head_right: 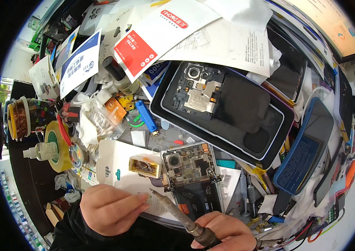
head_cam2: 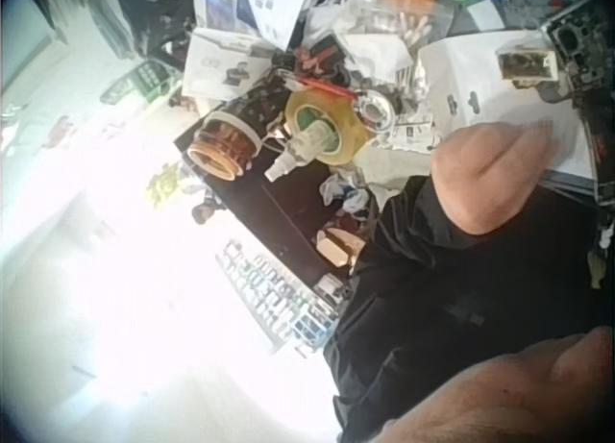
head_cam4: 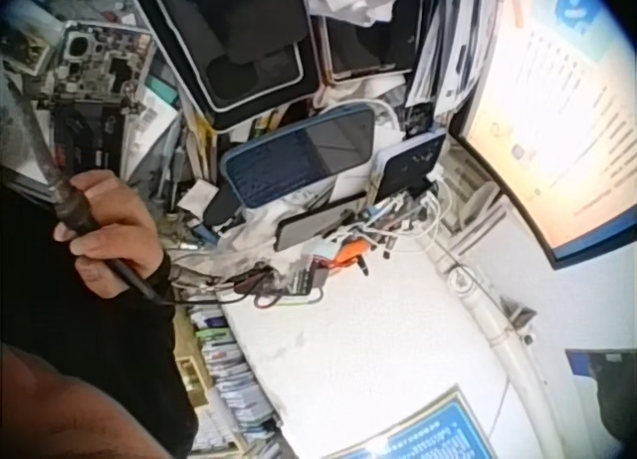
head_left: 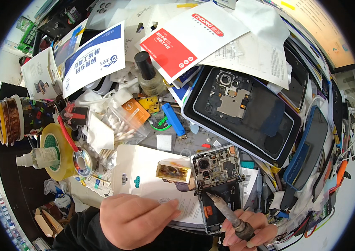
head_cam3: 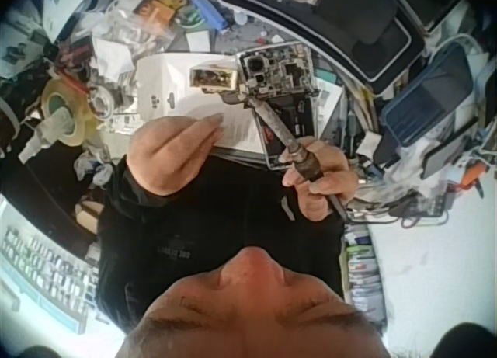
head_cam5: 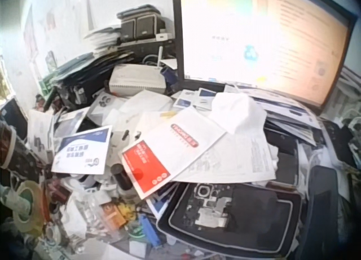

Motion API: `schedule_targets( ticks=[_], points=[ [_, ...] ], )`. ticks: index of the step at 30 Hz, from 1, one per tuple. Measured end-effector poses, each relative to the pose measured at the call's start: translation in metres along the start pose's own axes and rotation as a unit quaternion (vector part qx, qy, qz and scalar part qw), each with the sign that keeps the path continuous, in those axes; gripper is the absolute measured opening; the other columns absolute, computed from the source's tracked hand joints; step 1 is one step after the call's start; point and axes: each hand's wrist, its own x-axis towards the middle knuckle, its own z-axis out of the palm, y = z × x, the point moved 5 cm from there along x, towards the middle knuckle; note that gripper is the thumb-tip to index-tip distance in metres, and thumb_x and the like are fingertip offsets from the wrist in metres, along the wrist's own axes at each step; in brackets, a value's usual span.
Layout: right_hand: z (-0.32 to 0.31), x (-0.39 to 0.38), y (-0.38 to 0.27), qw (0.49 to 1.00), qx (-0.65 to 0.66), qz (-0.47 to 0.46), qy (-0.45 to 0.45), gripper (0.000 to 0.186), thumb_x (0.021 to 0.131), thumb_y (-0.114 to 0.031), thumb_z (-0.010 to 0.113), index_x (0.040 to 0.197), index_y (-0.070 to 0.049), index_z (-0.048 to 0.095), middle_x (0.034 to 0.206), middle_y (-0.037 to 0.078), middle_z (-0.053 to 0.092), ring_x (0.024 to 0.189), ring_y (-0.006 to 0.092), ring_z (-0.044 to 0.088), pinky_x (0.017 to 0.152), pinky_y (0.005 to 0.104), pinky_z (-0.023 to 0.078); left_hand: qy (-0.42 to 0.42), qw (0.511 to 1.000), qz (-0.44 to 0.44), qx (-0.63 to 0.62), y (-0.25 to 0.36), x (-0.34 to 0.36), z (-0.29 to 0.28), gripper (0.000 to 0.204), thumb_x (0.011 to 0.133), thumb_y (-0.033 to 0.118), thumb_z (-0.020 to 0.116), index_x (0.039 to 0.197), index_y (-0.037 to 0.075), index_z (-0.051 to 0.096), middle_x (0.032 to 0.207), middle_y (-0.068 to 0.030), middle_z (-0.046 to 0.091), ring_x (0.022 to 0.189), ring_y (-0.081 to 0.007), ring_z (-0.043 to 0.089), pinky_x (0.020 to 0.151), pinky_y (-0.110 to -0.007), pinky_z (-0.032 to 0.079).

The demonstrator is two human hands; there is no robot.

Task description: The person uses a soldering iron to work on the motherboard of a disassembled smartphone. They repeatedly apply the soldering iron to small components on the circuit board while holding the device steady with the other hand.

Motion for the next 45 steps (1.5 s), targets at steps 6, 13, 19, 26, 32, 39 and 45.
schedule_targets(
  ticks=[6,13,19,26,32,39,45],
  points=[
    [0.004,-0.001,-0.001,0.999,-0.037,0.005,0.028,0.023,0.105,-0.025,0.066,0.123,-0.012,0.063,0.098,0.012,0.067,0.082,0.0219,0.069,0.081,0.0433,0.058,-0.045,0.981,0.160,0.101,0.003,-0.004,0.012,0.044,0.069,0.011,0.079,0.113,0.011,0.082,0.080,0.0015,0.058,0.063,-0.0113,0.059,0.050,-0.025,0.042],
    [0.001,0.001,0.000,0.999,-0.030,0.018,0.017,0.021,0.104,-0.023,0.066,0.122,-0.011,0.064,0.096,0.015,0.068,0.077,0.0238,0.069,0.079,0.0439,0.058,-0.041,0.982,0.159,0.092,-0.005,-0.005,0.019,0.044,0.067,0.013,0.082,0.112,0.011,0.082,0.080,0.0022,0.057,0.063,-0.0110,0.057,0.049,-0.026,0.041],
    [0.000,0.000,0.003,1.000,-0.018,0.016,0.004,0.022,0.107,-0.024,0.059,0.124,-0.010,0.064,0.097,0.017,0.068,0.077,0.0253,0.069,0.080,0.0453,0.059,-0.007,0.983,0.162,0.089,-0.009,-0.009,0.023,0.043,0.066,0.014,0.083,0.109,0.012,0.083,0.078,0.0039,0.052,0.061,-0.0103,0.053,0.047,-0.026,0.038],
    [0.002,0.004,-0.003,0.998,-0.037,0.042,-0.005,0.022,0.107,-0.021,0.059,0.126,-0.010,0.062,0.095,0.018,0.067,0.071,0.0257,0.068,0.077,0.0454,0.058,0.000,0.984,0.166,0.068,-0.012,-0.008,0.023,0.046,0.064,0.015,0.083,0.111,0.013,0.084,0.077,0.0050,0.050,0.061,-0.0087,0.052,0.047,-0.024,0.038],
    [0.011,0.012,-0.032,0.984,-0.166,0.045,0.044,0.029,0.106,-0.021,0.065,0.128,-0.006,0.057,0.087,0.016,0.066,0.065,0.0245,0.066,0.072,0.0462,0.059,0.010,0.984,0.169,0.052,-0.014,-0.009,0.023,0.049,0.064,0.014,0.080,0.113,0.013,0.083,0.077,0.0053,0.050,0.061,-0.0083,0.051,0.047,-0.024,0.038],
    [0.019,0.038,-0.032,0.983,-0.165,0.074,-0.020,0.034,0.101,-0.009,0.069,0.128,0.001,0.051,0.086,0.017,0.068,0.065,0.0221,0.067,0.069,0.0430,0.061,0.021,0.987,0.159,0.022,-0.017,-0.010,0.023,0.048,0.060,0.014,0.079,0.108,0.012,0.084,0.077,0.0053,0.052,0.059,-0.0082,0.050,0.047,-0.024,0.037],
    [0.024,0.052,-0.019,0.963,-0.270,-0.019,-0.009,0.031,0.103,-0.015,0.068,0.123,0.003,0.053,0.080,0.014,0.065,0.058,0.0194,0.064,0.068,0.0384,0.061,0.032,0.985,0.165,0.030,-0.019,-0.012,0.022,0.047,0.058,0.013,0.080,0.106,0.013,0.083,0.078,0.0047,0.055,0.059,-0.0095,0.052,0.046,-0.025,0.037]
  ],
)
